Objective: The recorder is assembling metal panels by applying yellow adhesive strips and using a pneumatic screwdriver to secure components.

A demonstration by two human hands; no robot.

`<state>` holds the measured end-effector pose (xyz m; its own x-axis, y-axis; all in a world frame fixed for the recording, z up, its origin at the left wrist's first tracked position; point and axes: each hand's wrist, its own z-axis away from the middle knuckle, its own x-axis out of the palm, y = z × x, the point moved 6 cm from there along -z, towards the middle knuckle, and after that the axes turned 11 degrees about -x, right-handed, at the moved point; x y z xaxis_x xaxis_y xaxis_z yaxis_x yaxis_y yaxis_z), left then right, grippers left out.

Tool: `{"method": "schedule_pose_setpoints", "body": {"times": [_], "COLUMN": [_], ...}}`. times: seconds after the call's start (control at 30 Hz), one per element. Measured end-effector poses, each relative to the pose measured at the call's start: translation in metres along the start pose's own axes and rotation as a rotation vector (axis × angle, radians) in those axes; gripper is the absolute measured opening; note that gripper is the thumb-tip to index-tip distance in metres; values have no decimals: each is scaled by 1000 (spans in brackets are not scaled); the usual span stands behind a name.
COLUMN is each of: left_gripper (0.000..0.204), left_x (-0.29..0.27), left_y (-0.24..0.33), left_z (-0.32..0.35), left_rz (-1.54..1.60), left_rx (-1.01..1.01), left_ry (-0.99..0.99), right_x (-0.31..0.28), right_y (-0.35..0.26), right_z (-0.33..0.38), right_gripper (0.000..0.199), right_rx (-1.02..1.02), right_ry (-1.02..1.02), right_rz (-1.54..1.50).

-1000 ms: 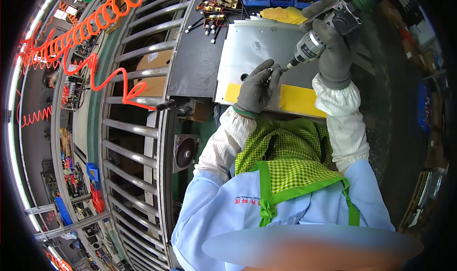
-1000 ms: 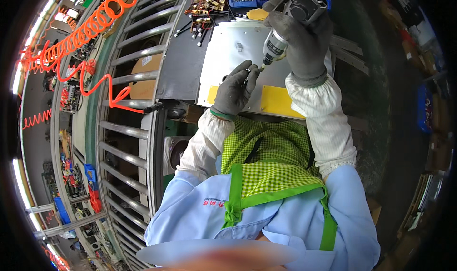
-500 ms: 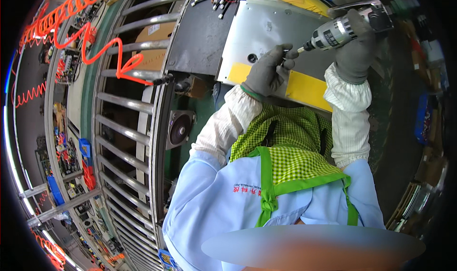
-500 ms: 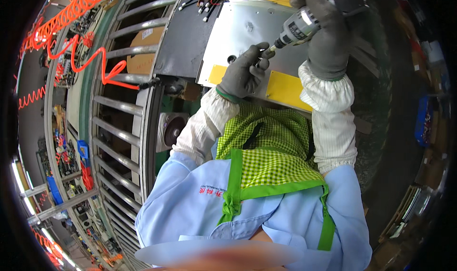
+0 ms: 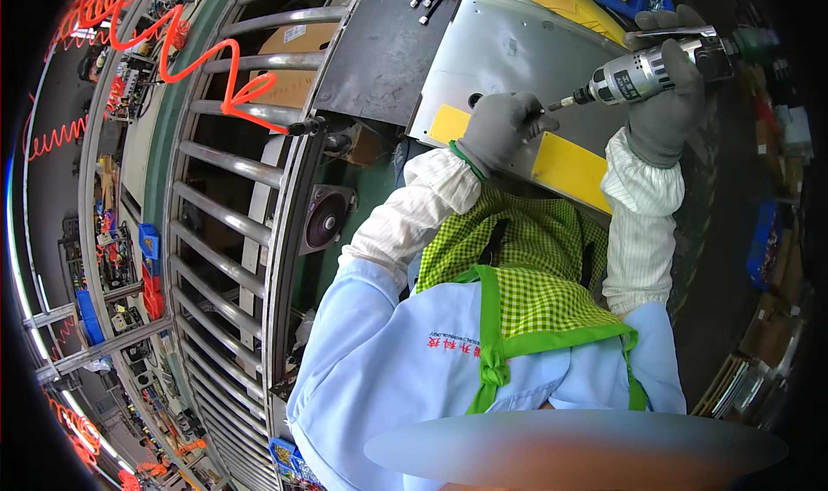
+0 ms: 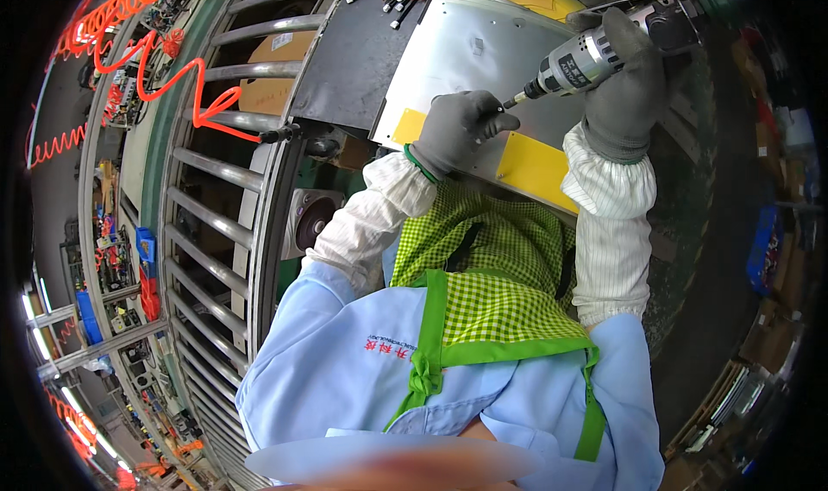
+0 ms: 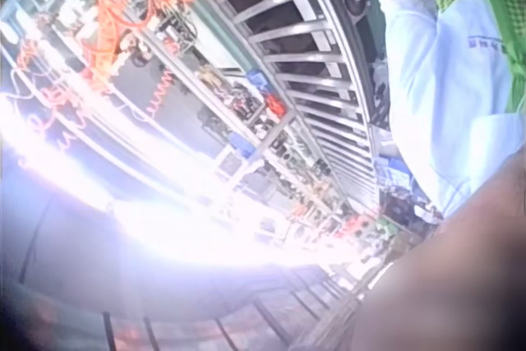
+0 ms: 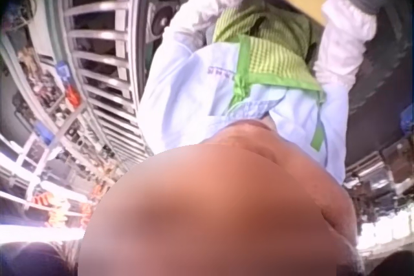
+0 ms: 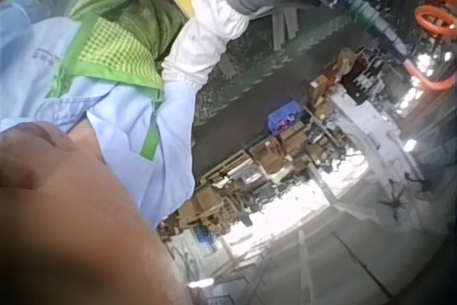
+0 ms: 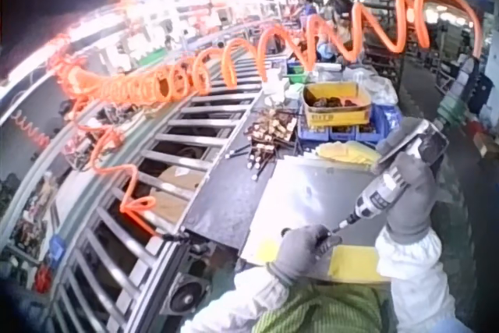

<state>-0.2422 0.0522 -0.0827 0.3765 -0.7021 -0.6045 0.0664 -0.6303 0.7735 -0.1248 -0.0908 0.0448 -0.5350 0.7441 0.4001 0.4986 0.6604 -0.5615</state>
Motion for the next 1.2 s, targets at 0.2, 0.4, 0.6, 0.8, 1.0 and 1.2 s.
{"method": "schedule_pose_setpoints", "body": {"times": [0.2, 0.4, 0.6, 0.8, 1.0, 1.2], "left_gripper": [31, 23, 23, 28, 30, 28], "left_x": [1, 1, 18, 30, 29, 31], "left_y": [7, 14, 6, -11, -15, -17], "left_z": [-2, -3, -6, -11, -9, -10], "left_rz": [-22, -169, -107, -163, -269, -239], "left_rx": [-17, 146, 262, 146, 119, 112], "left_ry": [-91, -104, -404, -481, -477, -489], "right_x": [4, 1, 11, 15, 13, 13], "right_y": [7, 14, 19, 20, 25, 22], "right_z": [9, 10, 24, 35, 41, 41], "right_gripper": [26, 42, 48, 42, 34, 36], "right_rx": [9, 25, 113, 4, 107, 45], "right_ry": [-32, -110, -262, -253, -153, -212], "right_rz": [-39, -73, -196, 193, 130, 265]}}
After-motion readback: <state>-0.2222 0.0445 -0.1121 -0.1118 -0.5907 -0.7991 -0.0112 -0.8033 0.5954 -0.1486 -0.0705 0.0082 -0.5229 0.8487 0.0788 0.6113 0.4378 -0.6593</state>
